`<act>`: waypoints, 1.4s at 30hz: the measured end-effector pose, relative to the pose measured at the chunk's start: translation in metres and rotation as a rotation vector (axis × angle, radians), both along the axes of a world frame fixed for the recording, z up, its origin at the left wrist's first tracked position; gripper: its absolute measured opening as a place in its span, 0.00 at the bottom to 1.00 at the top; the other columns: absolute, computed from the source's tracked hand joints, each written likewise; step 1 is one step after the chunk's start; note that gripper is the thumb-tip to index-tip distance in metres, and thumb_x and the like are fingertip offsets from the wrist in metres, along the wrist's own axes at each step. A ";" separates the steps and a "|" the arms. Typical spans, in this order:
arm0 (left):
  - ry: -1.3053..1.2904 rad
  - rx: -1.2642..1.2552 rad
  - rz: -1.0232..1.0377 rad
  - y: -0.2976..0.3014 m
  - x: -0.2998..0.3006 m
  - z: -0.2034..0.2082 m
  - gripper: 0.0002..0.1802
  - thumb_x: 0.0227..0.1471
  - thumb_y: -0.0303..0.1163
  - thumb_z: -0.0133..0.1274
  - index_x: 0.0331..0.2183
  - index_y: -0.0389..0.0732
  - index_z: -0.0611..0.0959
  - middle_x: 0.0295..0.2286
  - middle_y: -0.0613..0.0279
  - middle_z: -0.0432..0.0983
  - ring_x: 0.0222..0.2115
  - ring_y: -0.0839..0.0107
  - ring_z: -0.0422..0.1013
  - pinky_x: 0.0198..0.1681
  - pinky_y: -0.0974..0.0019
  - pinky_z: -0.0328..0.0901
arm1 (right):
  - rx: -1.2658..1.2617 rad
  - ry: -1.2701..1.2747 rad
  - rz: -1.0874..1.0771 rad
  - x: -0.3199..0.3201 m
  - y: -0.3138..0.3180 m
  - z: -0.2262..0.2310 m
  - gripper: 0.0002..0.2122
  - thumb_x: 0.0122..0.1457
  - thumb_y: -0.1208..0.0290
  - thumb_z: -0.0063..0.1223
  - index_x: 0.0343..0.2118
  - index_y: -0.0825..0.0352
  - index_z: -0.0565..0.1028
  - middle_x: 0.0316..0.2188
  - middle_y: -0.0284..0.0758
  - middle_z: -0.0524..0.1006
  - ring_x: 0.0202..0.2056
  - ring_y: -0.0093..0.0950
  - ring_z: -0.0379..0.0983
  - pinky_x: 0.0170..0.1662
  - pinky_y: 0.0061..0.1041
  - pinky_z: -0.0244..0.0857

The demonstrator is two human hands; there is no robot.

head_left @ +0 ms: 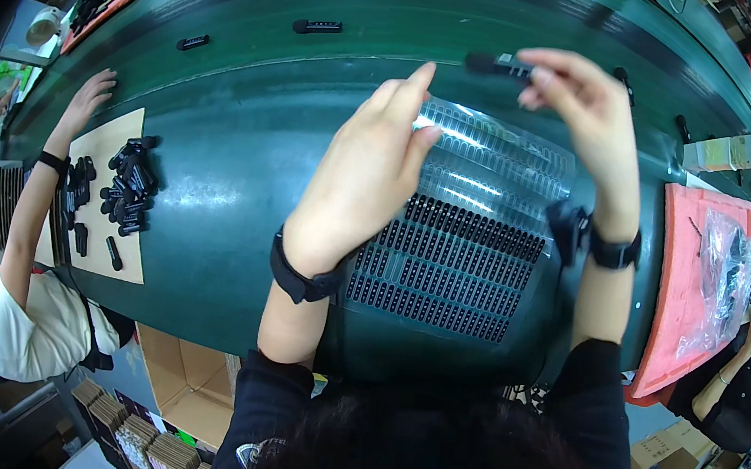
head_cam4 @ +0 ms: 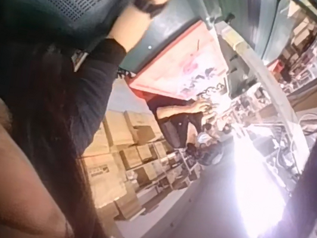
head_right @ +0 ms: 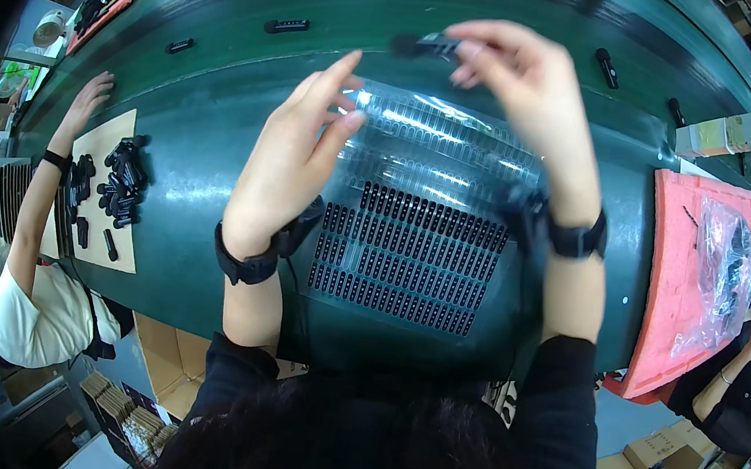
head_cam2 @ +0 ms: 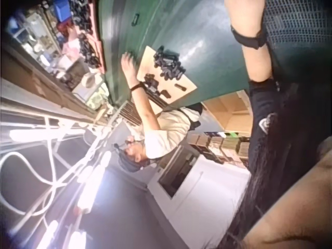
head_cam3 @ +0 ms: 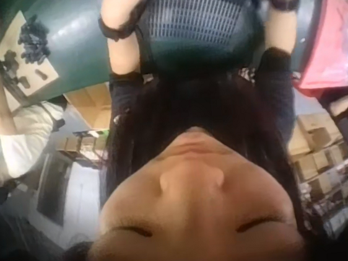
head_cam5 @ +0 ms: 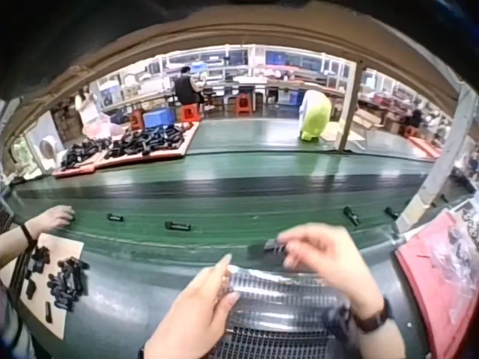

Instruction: Manually inspect small electronic components and place them into a designated plastic grid tray.

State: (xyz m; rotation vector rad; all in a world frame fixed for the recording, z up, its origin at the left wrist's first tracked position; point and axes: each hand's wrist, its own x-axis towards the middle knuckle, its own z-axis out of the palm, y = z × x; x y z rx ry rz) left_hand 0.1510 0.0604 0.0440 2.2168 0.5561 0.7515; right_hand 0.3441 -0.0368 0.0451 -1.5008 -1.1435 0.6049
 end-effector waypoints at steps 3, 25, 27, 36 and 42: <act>0.150 0.041 -0.187 0.012 -0.014 -0.005 0.12 0.44 0.23 0.48 0.36 0.35 0.74 0.30 0.52 0.70 0.31 0.59 0.68 0.34 0.67 0.63 | -0.213 -0.110 -0.091 0.071 0.032 -0.023 0.12 0.55 0.70 0.45 0.40 0.71 0.70 0.23 0.31 0.72 0.24 0.15 0.67 0.30 0.13 0.64; 0.513 -0.026 -0.596 0.004 0.010 -0.057 0.04 0.33 0.20 0.49 0.21 0.34 0.73 0.22 0.52 0.69 0.26 0.56 0.68 0.30 0.61 0.63 | -0.498 -0.785 0.344 -0.003 0.005 -0.055 0.15 0.41 0.63 0.58 0.26 0.65 0.65 0.27 0.37 0.66 0.28 0.35 0.67 0.30 0.29 0.60; 0.482 -0.044 -0.555 0.002 0.007 -0.054 0.04 0.32 0.19 0.48 0.19 0.34 0.72 0.21 0.53 0.68 0.26 0.56 0.67 0.29 0.61 0.63 | -0.539 -0.818 0.328 -0.008 0.006 -0.059 0.17 0.39 0.62 0.59 0.24 0.65 0.63 0.27 0.37 0.64 0.28 0.36 0.66 0.29 0.31 0.60; 0.349 0.352 -0.436 -0.050 -0.028 -0.014 0.03 0.33 0.20 0.51 0.18 0.36 0.74 0.18 0.58 0.68 0.22 0.60 0.67 0.26 0.64 0.63 | -0.493 -0.797 0.315 -0.008 0.007 -0.063 0.18 0.38 0.62 0.60 0.24 0.65 0.62 0.27 0.37 0.63 0.28 0.37 0.66 0.29 0.32 0.59; 0.187 0.216 -0.363 -0.056 -0.038 0.022 0.06 0.31 0.19 0.53 0.19 0.35 0.74 0.19 0.61 0.69 0.22 0.63 0.67 0.25 0.68 0.63 | -0.463 -0.504 0.219 0.061 0.021 -0.058 0.18 0.40 0.62 0.59 0.32 0.65 0.68 0.30 0.37 0.69 0.31 0.32 0.68 0.33 0.28 0.62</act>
